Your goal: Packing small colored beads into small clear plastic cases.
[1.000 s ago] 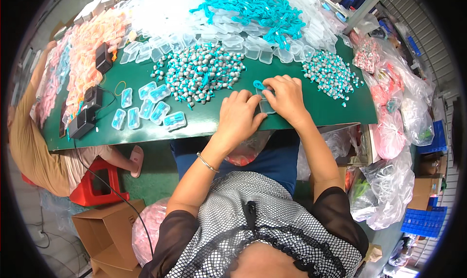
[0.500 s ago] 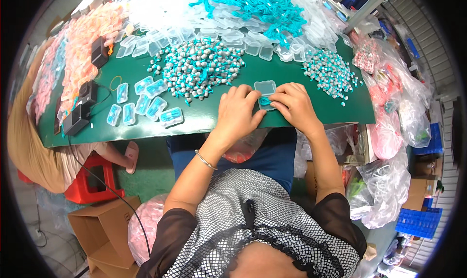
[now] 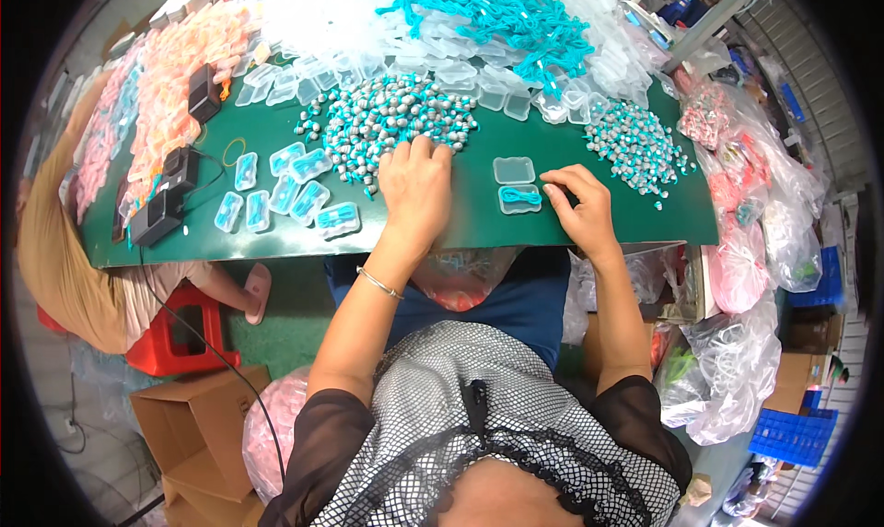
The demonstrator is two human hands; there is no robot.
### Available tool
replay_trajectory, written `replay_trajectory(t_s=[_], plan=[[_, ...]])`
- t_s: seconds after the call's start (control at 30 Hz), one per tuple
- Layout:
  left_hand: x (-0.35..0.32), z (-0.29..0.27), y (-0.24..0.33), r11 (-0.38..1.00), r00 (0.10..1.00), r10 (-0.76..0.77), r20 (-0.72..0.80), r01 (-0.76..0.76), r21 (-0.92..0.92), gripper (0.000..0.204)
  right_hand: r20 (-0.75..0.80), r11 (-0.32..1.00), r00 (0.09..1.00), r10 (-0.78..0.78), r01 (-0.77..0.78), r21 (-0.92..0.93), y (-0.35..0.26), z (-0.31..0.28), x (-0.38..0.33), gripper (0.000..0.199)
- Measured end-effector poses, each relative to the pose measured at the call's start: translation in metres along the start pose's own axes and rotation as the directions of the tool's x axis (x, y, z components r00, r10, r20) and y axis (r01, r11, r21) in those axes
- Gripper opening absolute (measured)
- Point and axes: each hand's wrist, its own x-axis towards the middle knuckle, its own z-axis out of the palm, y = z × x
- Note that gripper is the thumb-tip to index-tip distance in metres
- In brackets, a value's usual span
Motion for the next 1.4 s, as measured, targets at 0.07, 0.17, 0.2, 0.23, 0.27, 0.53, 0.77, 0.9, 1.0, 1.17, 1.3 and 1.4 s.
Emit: replay_trajectory(t_s=[0.07, 0.17, 0.2, 0.23, 0.27, 0.53, 0.77, 0.9, 1.0, 1.17, 1.3, 1.4], plan=[[0.003, 0.008, 0.000, 0.998, 1.000, 0.009, -0.030, -0.007, 0.054, 0.008, -0.043, 1.000, 0.999, 0.026, -0.025, 0.016, 0.004, -0.004, -0.002, 0.012], [0.002, 0.011, 0.002, 0.998, 1.000, -0.019, -0.011, 0.020, 0.062, 0.008, -0.082, 0.998, 0.994, 0.066, -0.064, 0.027, 0.014, -0.011, -0.008, 0.012], [0.001, 0.008, 0.002, 0.998, 1.000, -0.015, -0.015, 0.016, 0.058, 0.008, -0.108, 0.997, 0.991, 0.080, -0.079, 0.019, 0.015, -0.014, -0.009, 0.012], [0.001, 0.007, 0.001, 0.998, 1.000, -0.013, -0.018, 0.014, 0.055, 0.009, -0.132, 0.996, 0.987, 0.094, -0.093, 0.012, 0.017, -0.017, -0.009, 0.012], [0.002, 0.010, -0.002, 0.997, 1.000, -0.006, -0.013, 0.007, 0.076, 0.011, -0.155, 0.994, 0.983, 0.102, -0.108, -0.029, 0.021, -0.022, -0.007, 0.011], [-0.001, -0.037, 0.009, 0.963, 0.978, 0.096, 0.183, -0.045, -0.265, 0.008, -0.239, 0.746, 0.971, -0.013, -0.150, -0.649, 0.066, -0.042, 0.005, 0.013], [-0.005, -0.019, 0.006, 0.951, 0.948, 0.062, 0.311, 0.039, -0.308, 0.008, -0.203, 0.585, 0.979, -0.032, -0.146, -0.798, 0.077, -0.031, 0.018, 0.015], [-0.007, -0.025, 0.011, 0.929, 0.939, 0.051, 0.341, 0.081, -0.360, 0.011, -0.201, 0.619, 0.974, -0.099, -0.098, -0.779, 0.076, -0.030, 0.014, 0.013], [-0.014, -0.023, 0.012, 0.915, 0.951, 0.021, 0.310, 0.107, -0.390, 0.011, -0.204, 0.667, 0.977, -0.057, -0.115, -0.736, 0.074, -0.030, 0.012, 0.011], [-0.021, -0.020, 0.015, 0.876, 0.957, -0.040, 0.287, 0.172, -0.451, 0.013, -0.273, 0.932, 0.956, 0.106, -0.191, -0.307, 0.045, -0.017, -0.005, 0.009], [-0.023, -0.013, 0.026, 0.701, 0.970, -0.068, 0.234, 0.214, -0.681, 0.014, -0.206, 0.990, 0.974, 0.089, -0.109, -0.090, 0.024, -0.004, -0.019, 0.010], [-0.022, -0.010, 0.038, 0.655, 0.968, -0.067, 0.240, 0.224, -0.722, 0.013, -0.149, 0.918, 0.982, 0.112, -0.160, -0.363, 0.012, -0.004, -0.023, 0.012]])
